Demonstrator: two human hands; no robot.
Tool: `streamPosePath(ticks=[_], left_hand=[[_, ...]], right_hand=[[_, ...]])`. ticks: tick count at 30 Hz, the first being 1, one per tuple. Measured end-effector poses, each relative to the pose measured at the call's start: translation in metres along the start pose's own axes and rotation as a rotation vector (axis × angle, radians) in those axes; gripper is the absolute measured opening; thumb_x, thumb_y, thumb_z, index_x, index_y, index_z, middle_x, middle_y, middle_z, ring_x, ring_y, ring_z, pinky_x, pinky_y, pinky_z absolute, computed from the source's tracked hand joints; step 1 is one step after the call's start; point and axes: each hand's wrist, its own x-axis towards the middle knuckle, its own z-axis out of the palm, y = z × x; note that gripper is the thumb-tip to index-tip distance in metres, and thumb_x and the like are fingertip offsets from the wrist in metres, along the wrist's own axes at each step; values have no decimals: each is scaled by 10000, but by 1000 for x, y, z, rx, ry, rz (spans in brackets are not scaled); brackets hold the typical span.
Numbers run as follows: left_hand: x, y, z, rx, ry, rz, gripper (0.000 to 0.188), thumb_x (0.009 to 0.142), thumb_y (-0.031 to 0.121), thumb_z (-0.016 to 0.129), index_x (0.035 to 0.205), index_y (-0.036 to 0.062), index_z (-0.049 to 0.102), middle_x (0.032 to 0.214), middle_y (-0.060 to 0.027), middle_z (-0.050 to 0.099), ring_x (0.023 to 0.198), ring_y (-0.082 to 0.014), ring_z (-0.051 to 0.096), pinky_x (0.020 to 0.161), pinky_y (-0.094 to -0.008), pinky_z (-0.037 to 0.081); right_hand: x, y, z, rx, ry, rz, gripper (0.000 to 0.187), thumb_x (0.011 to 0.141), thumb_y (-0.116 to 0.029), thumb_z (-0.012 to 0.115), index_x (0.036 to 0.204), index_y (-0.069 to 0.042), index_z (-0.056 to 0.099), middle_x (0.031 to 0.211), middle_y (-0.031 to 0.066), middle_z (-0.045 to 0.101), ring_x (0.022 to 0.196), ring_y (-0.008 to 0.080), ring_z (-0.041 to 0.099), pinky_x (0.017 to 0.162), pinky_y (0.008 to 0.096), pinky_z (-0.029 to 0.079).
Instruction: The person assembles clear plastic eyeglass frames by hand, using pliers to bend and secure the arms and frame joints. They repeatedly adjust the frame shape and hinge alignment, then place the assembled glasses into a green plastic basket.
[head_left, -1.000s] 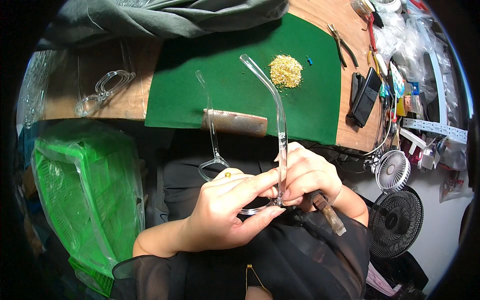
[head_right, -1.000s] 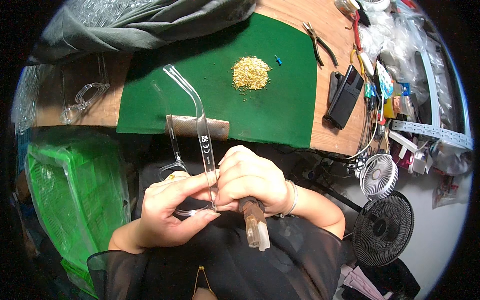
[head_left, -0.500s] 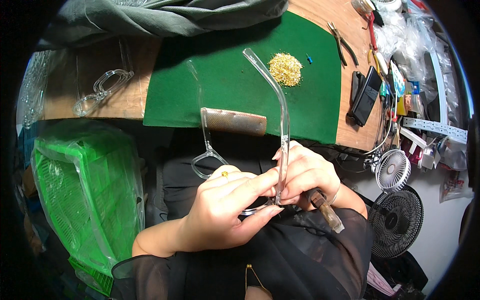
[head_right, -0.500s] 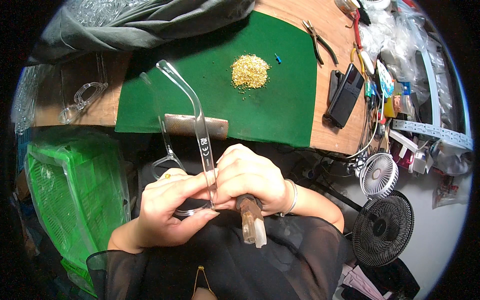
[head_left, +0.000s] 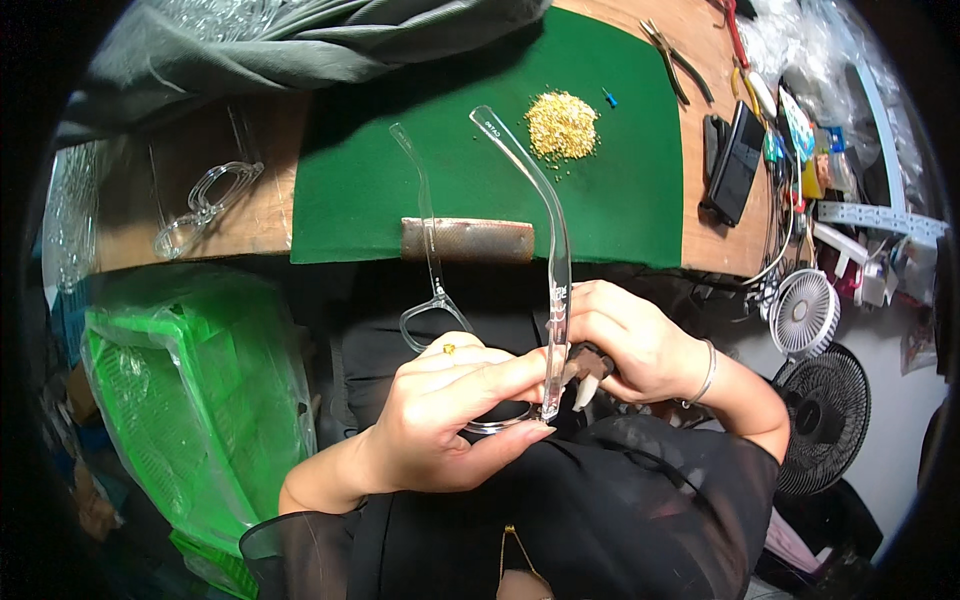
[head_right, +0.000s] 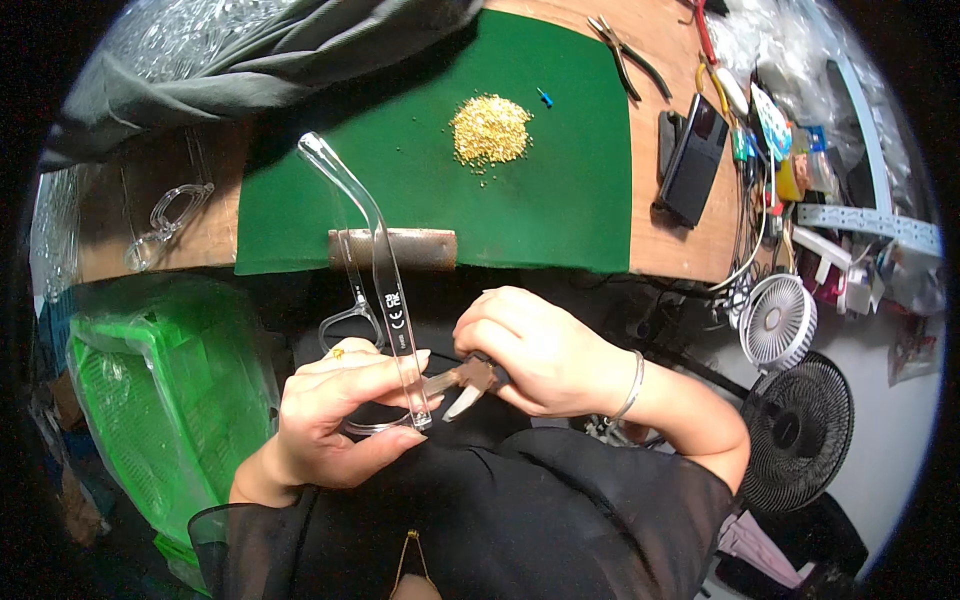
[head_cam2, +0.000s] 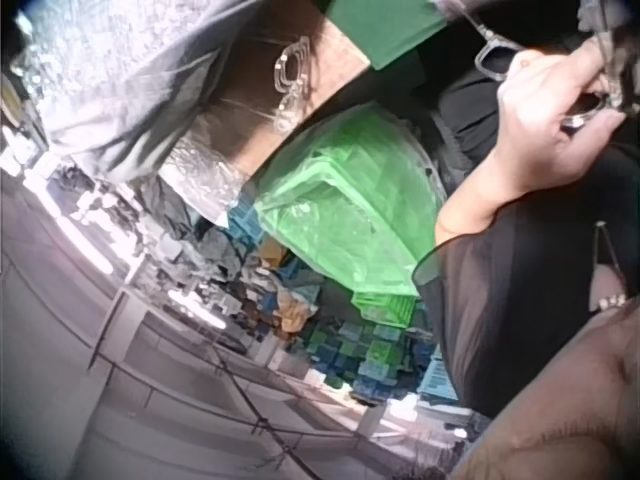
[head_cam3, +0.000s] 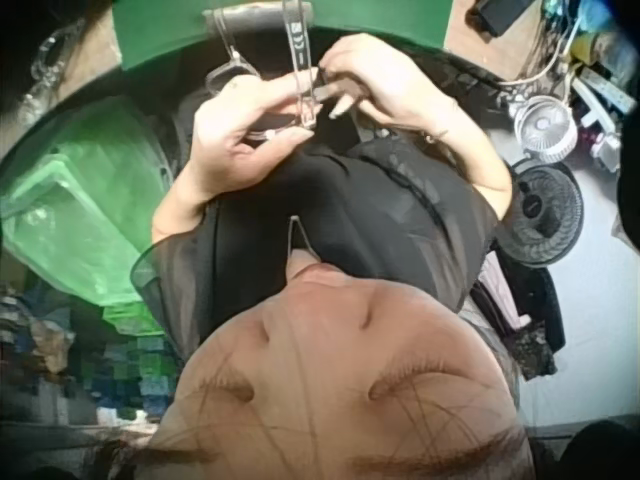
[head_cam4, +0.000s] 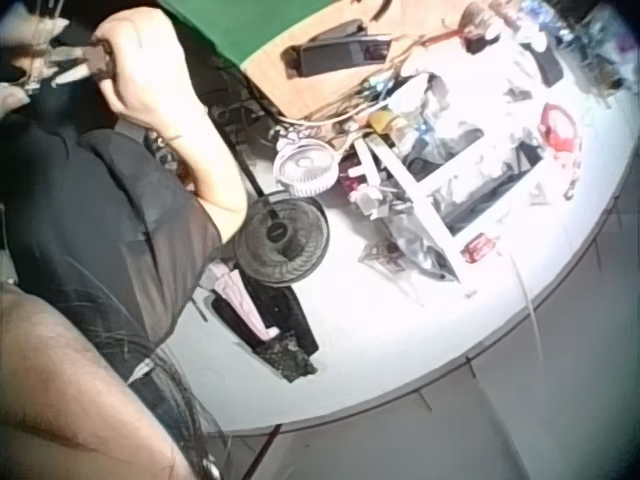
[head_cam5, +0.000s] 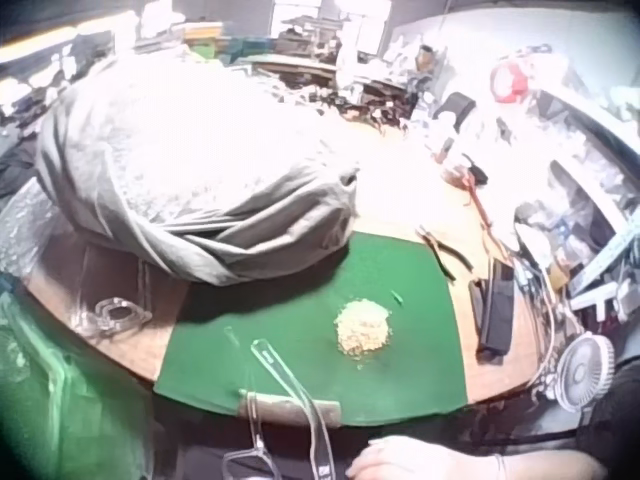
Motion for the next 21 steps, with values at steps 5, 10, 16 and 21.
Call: streamPosePath(ticks=[5, 10, 16, 21], left_hand=[[0, -1, 0, 13, -43, 2, 518, 637, 35, 771, 1127, -22, 612, 878, -84, 700, 778, -188, 667, 689, -281, 450], [-1, 1, 1, 79, -34, 34, 473, 617, 47, 766, 1076, 20, 656, 821, -47, 682, 768, -180, 647, 648, -275, 425], [0, 1, -4, 217, -108, 107, 379, 633, 111, 736, 989, -3, 671, 854, -86, 698, 758, -193, 651, 639, -300, 429], [2, 8, -5, 346, -141, 68, 357, 637, 143, 708, 979, 47, 682, 829, -18, 693, 760, -164, 636, 637, -316, 382]], right_hand=[[6, -3, 0, -29, -15, -52, 325, 634, -41, 666, 924, -37, 520, 870, 116, 506, 853, 308, 525, 846, 429, 446], [8, -7, 1, -81, -40, -89, 310, 607, -59, 655, 889, -40, 527, 853, 104, 500, 853, 293, 522, 878, 472, 437], [6, -5, 5, -143, -23, -105, 242, 613, -71, 646, 822, -38, 529, 781, 91, 482, 756, 262, 504, 735, 372, 440], [8, -6, 5, -217, 2, -112, 219, 629, -112, 643, 799, -43, 524, 749, 76, 466, 710, 239, 495, 662, 339, 410]])
